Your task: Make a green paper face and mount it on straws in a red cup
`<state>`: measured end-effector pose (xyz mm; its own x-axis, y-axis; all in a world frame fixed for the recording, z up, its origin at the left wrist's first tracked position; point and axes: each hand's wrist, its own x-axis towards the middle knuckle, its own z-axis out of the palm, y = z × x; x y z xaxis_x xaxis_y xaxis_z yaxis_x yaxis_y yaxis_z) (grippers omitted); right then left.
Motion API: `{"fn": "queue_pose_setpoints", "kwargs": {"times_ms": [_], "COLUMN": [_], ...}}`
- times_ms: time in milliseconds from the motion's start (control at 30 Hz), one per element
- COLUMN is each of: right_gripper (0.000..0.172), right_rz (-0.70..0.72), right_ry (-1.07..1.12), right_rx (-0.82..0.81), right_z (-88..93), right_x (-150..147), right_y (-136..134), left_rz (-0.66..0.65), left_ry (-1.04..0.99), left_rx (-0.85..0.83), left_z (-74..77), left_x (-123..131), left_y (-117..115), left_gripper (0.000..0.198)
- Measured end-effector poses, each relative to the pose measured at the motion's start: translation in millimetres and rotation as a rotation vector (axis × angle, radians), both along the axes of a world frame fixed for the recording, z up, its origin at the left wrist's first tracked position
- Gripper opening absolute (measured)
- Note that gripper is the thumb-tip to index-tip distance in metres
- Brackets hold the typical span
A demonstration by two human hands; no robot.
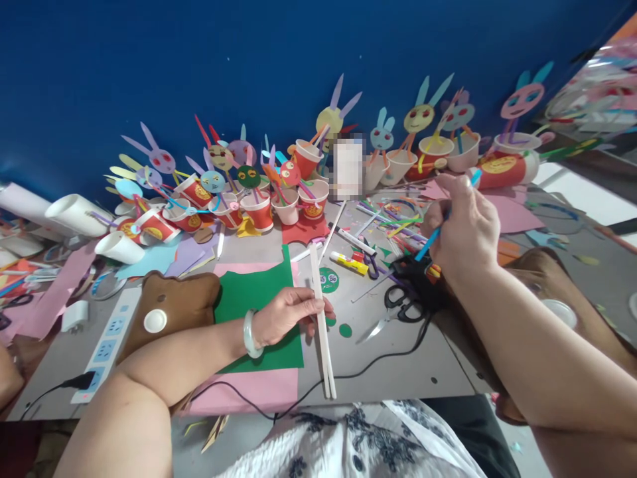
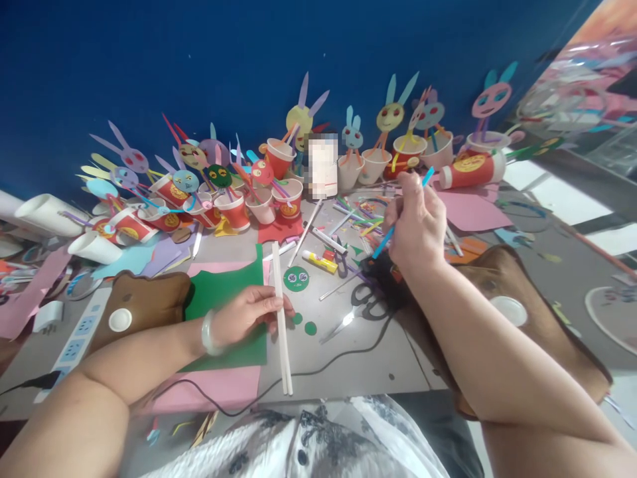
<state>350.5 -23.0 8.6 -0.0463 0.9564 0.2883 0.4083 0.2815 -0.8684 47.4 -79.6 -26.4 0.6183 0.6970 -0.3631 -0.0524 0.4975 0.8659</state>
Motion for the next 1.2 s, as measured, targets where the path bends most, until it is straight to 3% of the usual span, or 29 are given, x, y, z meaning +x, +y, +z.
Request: {"fn": "queue_pose_setpoints", "kwargs": {"times_ms": [33, 67, 167, 300, 400, 467, 533, 633, 733, 1033, 1200], "right_gripper": [0.062, 0.056, 0.045, 0.043, 0.034, 0.025, 0.025, 0.037, 0.037, 0.025, 0.027], "right_rz": [-0.159, -0.226, -0.201, -0.159, -0.153, -0.050, 0.149, 0.428, 0.582, 0.566, 0.587], "right_ry": [0.108, 0.186, 0.290, 0.273, 0.241, 0.120, -0.089, -0.400, -0.598, -0.744, -0.807], "right_rx": [0.072, 0.094, 0.016, -0.117, 0.038, 0.282, 0.510, 0.706, 0.835, 0.877, 0.938], "right_z": [-0.8, -0.2, 7.5, 16.0, 13.1, 8.3, 3.2, -2.3, -5.1, -5.5, -9.0], "right_x": [-6, -14, -45, -72, -78, -79, -80, -84, -93, -104, -103], "right_y": [-2, -7, -26, -52, -65, -71, -75, -79, -78, -75, -74], "left_rz": [0.012, 0.025, 0.057, 0.094, 0.101, 0.105, 0.103, 0.104, 0.133, 0.187, 0.194], "left_ry": [0.006, 0.014, 0.029, 0.012, 0.006, 0.000, -0.010, -0.023, -0.035, -0.066, -0.076], "left_rx": [-0.011, -0.019, -0.022, -0.016, -0.018, -0.020, -0.020, -0.017, -0.014, -0.122, -0.126], "left_z": [0.7, 1.8, 5.6, 9.0, 10.2, 10.6, 10.8, 10.9, 10.7, 7.7, 6.8], "left_x": [1, 1, 3, 3, 2, 1, 0, 0, -1, 0, 0], "left_y": [0, 1, 3, 7, 9, 9, 9, 10, 11, 14, 14], "left_gripper": [0.044, 0.045, 0.047, 0.048, 0.048, 0.049, 0.048, 0.045, 0.044, 0.046, 0.048]}}
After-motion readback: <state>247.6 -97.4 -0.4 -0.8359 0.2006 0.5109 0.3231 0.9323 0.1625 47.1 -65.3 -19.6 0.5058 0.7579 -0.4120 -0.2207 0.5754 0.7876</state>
